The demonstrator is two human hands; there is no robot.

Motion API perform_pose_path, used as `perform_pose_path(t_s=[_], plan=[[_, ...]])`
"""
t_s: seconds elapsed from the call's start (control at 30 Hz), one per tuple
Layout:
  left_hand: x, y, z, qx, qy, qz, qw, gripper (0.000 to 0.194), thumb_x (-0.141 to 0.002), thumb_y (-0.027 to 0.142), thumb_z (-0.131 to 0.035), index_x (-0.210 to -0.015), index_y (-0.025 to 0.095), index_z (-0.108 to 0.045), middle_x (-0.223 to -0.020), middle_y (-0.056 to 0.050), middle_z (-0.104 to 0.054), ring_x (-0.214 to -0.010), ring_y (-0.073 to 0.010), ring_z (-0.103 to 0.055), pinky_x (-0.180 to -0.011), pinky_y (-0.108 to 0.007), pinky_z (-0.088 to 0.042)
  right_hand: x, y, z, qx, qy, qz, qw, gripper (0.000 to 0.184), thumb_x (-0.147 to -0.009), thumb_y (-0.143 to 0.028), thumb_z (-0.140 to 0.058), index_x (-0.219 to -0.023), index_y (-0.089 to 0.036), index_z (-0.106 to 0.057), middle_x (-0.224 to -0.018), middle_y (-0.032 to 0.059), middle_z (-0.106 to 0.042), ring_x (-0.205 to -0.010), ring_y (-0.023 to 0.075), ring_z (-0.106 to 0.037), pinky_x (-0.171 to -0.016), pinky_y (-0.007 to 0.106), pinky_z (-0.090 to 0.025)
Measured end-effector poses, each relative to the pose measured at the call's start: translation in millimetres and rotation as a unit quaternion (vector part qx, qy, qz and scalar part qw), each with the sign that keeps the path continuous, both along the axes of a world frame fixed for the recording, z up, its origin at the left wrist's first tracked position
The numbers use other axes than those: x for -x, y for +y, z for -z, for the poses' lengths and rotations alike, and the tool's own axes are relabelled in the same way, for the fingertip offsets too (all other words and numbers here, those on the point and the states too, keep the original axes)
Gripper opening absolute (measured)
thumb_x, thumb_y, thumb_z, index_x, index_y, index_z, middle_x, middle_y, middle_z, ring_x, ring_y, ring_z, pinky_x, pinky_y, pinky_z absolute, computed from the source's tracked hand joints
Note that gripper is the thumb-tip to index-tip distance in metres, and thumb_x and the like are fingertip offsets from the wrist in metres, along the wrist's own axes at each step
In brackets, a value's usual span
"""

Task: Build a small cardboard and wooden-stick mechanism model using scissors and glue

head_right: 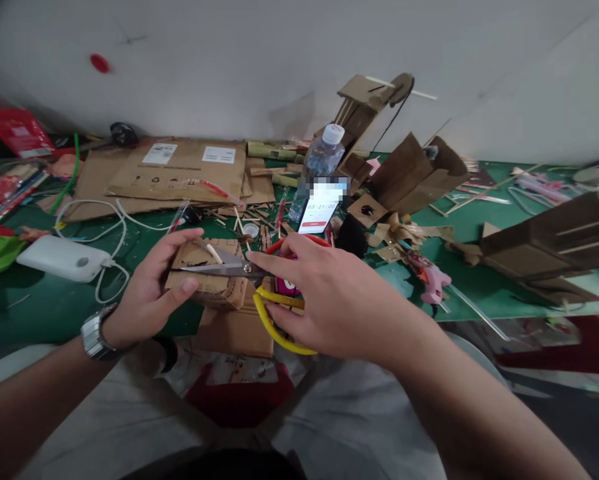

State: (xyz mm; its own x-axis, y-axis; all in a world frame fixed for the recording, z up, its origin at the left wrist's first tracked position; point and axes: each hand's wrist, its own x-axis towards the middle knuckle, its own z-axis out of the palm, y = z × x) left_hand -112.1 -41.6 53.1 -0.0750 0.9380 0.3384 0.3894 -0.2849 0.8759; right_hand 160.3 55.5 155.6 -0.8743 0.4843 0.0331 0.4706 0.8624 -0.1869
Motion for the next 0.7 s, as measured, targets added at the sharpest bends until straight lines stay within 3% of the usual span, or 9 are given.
perform_pose_path(t_s=[0.2, 0.33, 0.5, 0.7], plan=[[0, 1, -9.1, 0.017, 0.025, -0.017, 0.999, 0.041, -0.096, 0.038, -0.071, -0.133, 0.024, -0.061, -0.133, -0.008, -0.070, -0.112, -0.0247, -0.071, -0.098, -0.040, -0.062, -10, 7, 6.5, 0.006, 0.045, -0.002, 0.999, 0.064, -0.100, -0.046, -0.070, -0.155, -0.017, -0.055, -0.138, 0.0175, -0.071, -0.122, 0.0338, -0.071, -0.097, 0.046, -0.061], [-2, 2, -12.0, 0.029, 0.018, -0.026, 0.999, 0.036, -0.095, 0.032, -0.070, -0.129, 0.024, -0.062, -0.130, -0.006, -0.071, -0.110, -0.0236, -0.072, -0.098, -0.040, -0.061, -16, 9, 12.1, 0.005, 0.074, 0.003, 0.997, 0.061, -0.096, -0.047, -0.074, -0.147, -0.016, -0.059, -0.138, 0.0168, -0.073, -0.124, 0.0336, -0.072, -0.100, 0.046, -0.061], [6, 4, -18.0, 0.056, 0.020, 0.003, 0.998, 0.036, -0.098, 0.033, -0.066, -0.133, 0.024, -0.064, -0.133, -0.008, -0.070, -0.106, -0.0235, -0.071, -0.086, -0.038, -0.062, -22, 13, 14.3, -0.021, 0.097, -0.024, 0.995, 0.048, -0.099, -0.040, -0.072, -0.141, -0.017, -0.067, -0.133, 0.0147, -0.077, -0.123, 0.0318, -0.074, -0.105, 0.045, -0.061], [19, 10, -28.2, 0.030, 0.120, 0.027, 0.992, 0.035, -0.096, 0.036, -0.072, -0.129, 0.026, -0.070, -0.151, -0.011, -0.060, -0.139, -0.0329, -0.058, -0.103, -0.044, -0.059, -27, 14, 16.7, -0.012, 0.112, -0.026, 0.993, 0.048, -0.099, -0.041, -0.072, -0.142, -0.019, -0.070, -0.134, 0.0148, -0.077, -0.121, 0.0321, -0.076, -0.103, 0.046, -0.063]])
